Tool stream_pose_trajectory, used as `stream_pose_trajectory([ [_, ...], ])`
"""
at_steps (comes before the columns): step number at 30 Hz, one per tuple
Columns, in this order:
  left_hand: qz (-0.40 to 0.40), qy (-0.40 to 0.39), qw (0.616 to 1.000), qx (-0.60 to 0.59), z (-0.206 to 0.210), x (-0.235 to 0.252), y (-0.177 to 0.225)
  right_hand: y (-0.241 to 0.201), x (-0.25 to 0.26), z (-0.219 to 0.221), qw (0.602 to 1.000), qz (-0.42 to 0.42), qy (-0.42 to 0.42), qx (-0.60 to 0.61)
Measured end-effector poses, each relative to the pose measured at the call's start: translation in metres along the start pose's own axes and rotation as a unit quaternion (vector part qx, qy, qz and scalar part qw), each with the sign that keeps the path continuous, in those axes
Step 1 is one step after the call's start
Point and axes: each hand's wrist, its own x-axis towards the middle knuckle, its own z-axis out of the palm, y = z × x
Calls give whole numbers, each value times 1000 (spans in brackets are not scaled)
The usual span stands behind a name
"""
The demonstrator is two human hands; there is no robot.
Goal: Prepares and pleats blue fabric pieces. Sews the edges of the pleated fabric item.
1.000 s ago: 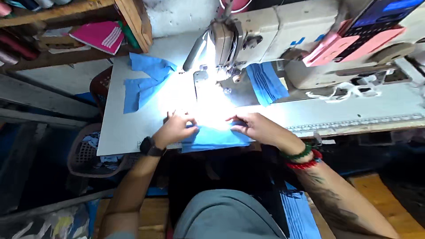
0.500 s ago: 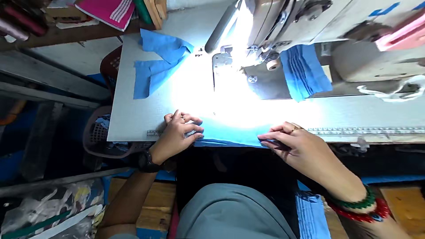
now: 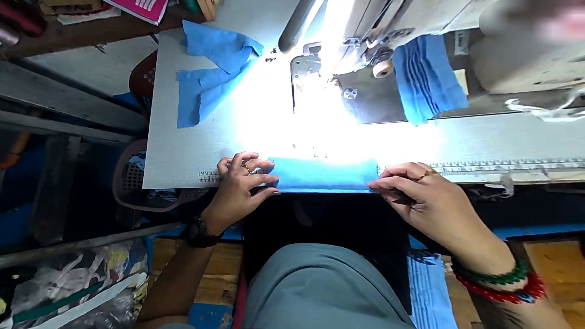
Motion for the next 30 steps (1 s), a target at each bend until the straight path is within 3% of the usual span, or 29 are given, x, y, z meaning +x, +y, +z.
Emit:
stream_pose_trajectory([
  [7, 4, 25, 1000, 15, 4, -2, 2, 5, -4, -7, 998, 31, 25, 57],
  [16, 3, 46, 998, 40, 8, -5, 6, 7, 0, 8, 997, -42, 69, -18],
  [20, -18, 42, 998, -42, -1, 1, 6, -11, -6, 6, 997, -62, 46, 17],
  [24, -83, -5, 974, -210, -43, 47, 9, -48, -7, 5, 978, -51, 25, 200],
  [26, -99, -30, 961, -256, -44, 88, 3, -56, -1, 9, 986, -32, 15, 162],
  [30, -51, -119, 956, -264, -18, 166, -20, -61, 12, 21, 997, 24, -22, 66],
])
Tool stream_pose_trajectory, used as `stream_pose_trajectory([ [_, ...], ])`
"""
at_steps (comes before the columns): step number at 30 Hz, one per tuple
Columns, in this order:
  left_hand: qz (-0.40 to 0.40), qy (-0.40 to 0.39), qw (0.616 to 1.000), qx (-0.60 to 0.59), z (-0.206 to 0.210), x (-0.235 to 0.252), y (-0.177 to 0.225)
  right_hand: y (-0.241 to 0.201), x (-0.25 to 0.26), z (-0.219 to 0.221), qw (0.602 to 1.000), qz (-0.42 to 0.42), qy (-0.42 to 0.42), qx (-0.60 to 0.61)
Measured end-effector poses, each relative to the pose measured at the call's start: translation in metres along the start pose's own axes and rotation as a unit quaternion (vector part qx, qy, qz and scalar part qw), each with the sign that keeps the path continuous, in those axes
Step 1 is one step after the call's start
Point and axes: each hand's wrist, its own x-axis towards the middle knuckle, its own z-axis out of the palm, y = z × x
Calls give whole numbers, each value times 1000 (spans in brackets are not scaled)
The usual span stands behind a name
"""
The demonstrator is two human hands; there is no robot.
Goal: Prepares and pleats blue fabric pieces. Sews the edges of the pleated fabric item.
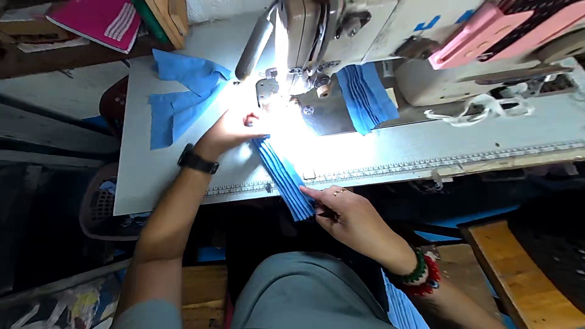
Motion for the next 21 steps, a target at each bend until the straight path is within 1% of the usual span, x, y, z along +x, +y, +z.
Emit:
stream_pose_trajectory([
  [3, -25, -81, 994, 70, 4, 35, -4, 0, 6, 1, 999, 23, -30, -40],
  [4, -24, -95, 992, 82, 5, 42, -5, 1, 7, 1, 998, 21, -32, -47],
  [9, -33, -115, 985, 124, 6, 52, -3, 9, 19, -3, 996, -23, -18, -88],
  [11, -41, -120, 986, 111, 6, 52, -3, 13, 27, -6, 994, -52, -22, -92],
  [14, -30, -122, 989, 84, 8, 53, -6, 17, 40, -9, 988, -91, -45, -113],
  [16, 8, -98, 991, 86, 13, 52, -13, 20, 46, -12, 985, -109, -65, -119],
  [18, 63, -45, 987, 140, 19, 51, -16, 21, 50, -15, 982, -119, -77, -125],
  [19, 80, 3, 978, 193, 22, 48, -15, 21, 51, -16, 981, -119, -83, -127],
  [21, 104, 108, 943, 296, 29, 38, -11, 20, 52, -17, 981, -116, -92, -124],
])
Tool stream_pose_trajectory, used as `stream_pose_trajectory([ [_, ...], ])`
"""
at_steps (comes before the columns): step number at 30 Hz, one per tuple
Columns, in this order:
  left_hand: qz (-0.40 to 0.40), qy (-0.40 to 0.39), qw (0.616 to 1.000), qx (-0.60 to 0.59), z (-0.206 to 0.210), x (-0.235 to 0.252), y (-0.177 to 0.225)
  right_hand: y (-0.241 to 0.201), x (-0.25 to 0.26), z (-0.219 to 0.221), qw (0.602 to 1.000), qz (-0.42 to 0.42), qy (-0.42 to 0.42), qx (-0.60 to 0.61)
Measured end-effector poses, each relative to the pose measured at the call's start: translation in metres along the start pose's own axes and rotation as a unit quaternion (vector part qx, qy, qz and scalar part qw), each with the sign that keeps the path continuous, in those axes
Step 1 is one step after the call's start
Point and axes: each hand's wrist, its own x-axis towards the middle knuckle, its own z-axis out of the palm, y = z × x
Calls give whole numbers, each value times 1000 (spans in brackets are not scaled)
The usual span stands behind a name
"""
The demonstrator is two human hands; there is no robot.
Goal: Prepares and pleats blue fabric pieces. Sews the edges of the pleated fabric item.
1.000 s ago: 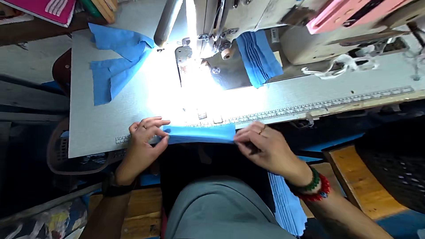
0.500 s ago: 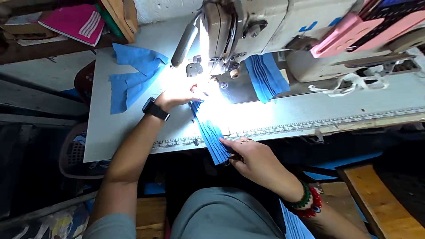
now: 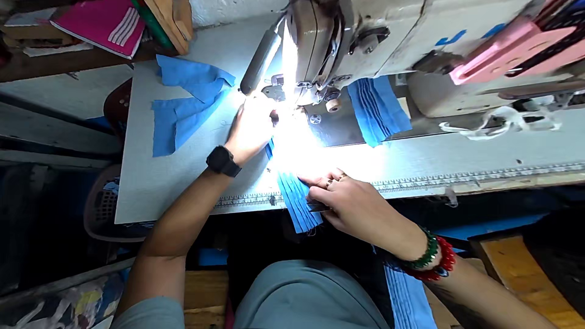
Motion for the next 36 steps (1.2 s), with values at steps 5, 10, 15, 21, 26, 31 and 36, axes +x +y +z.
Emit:
stream_pose_trajectory([
  [5, 53, -56, 997, 27, 14, -62, 59, 1, 1, 0, 1000, -6, 12, 4],
  [10, 55, -45, 996, 50, 24, -79, 44, 0, -1, 4, 1000, 16, 13, 15],
  [15, 48, -95, 989, 101, 18, -62, 31, -5, 0, 8, 999, 44, 25, 6],
  [21, 51, -118, 985, 118, 15, -37, 14, -5, 5, 12, 997, 67, 44, -2],
  [26, 64, -122, 984, 113, 15, -26, 1, -5, 12, 13, 996, 72, 57, -11],
  [31, 74, -95, 989, 89, 17, -20, -8, -3, 19, 12, 995, 77, 57, -19],
  [36, 73, -100, 988, 92, 17, -19, -7, -6, 21, 11, 994, 85, 55, -31],
])
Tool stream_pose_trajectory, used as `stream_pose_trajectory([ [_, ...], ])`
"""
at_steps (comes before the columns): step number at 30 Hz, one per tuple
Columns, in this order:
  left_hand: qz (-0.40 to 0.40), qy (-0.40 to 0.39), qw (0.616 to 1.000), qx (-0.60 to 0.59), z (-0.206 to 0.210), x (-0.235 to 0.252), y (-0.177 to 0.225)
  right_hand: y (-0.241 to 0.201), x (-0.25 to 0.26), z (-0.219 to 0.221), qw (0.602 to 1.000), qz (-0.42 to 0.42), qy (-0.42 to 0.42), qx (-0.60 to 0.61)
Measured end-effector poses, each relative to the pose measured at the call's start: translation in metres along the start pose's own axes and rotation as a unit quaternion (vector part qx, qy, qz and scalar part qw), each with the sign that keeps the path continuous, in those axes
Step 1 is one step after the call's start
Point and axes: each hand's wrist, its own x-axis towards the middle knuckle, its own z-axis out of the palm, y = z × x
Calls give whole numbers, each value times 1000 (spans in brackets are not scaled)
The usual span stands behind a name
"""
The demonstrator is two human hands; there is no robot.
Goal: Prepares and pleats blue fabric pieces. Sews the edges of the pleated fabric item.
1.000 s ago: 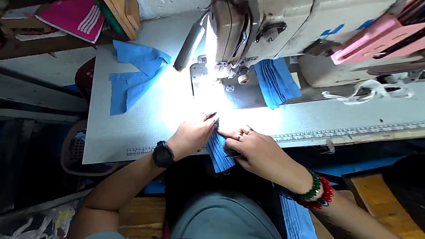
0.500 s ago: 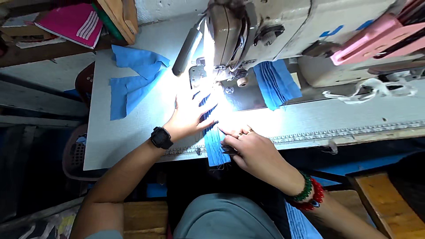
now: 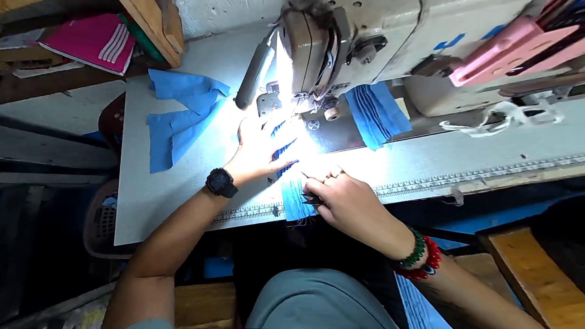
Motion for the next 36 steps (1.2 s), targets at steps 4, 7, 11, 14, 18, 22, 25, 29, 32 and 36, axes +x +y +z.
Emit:
stream_pose_trajectory([
  [4, -10, 51, 997, -48, 3, -9, 9, -1, -4, 0, 1000, -2, -1, 4],
  [7, -70, 89, 991, -78, 0, -5, 9, -1, -11, -1, 1000, -12, -11, 11],
  [11, -152, 6, 983, -105, -8, 16, -2, 3, -16, 1, 999, -23, -9, 25],
  [14, -131, -16, 980, -152, -16, 24, -4, 4, -17, 3, 999, -21, -4, 29],
  [18, -90, 12, 941, -327, -22, 24, -8, 6, -18, 4, 999, -22, -2, 42],
  [22, -148, 34, 878, -453, -22, 24, -4, 6, -18, 4, 999, -30, 2, 44],
  [25, -160, 39, 882, -442, -18, 26, -6, 6, -18, 4, 999, -29, 3, 45],
  [29, -162, 41, 884, -437, -17, 26, -6, 5, -18, 3, 999, -26, 6, 46],
  [32, -135, 57, 926, -347, -16, 17, 3, 4, -18, 3, 999, -31, 9, 40],
  [36, -60, 104, 981, -153, -2, 18, 10, 4, -17, 2, 999, -27, 5, 36],
])
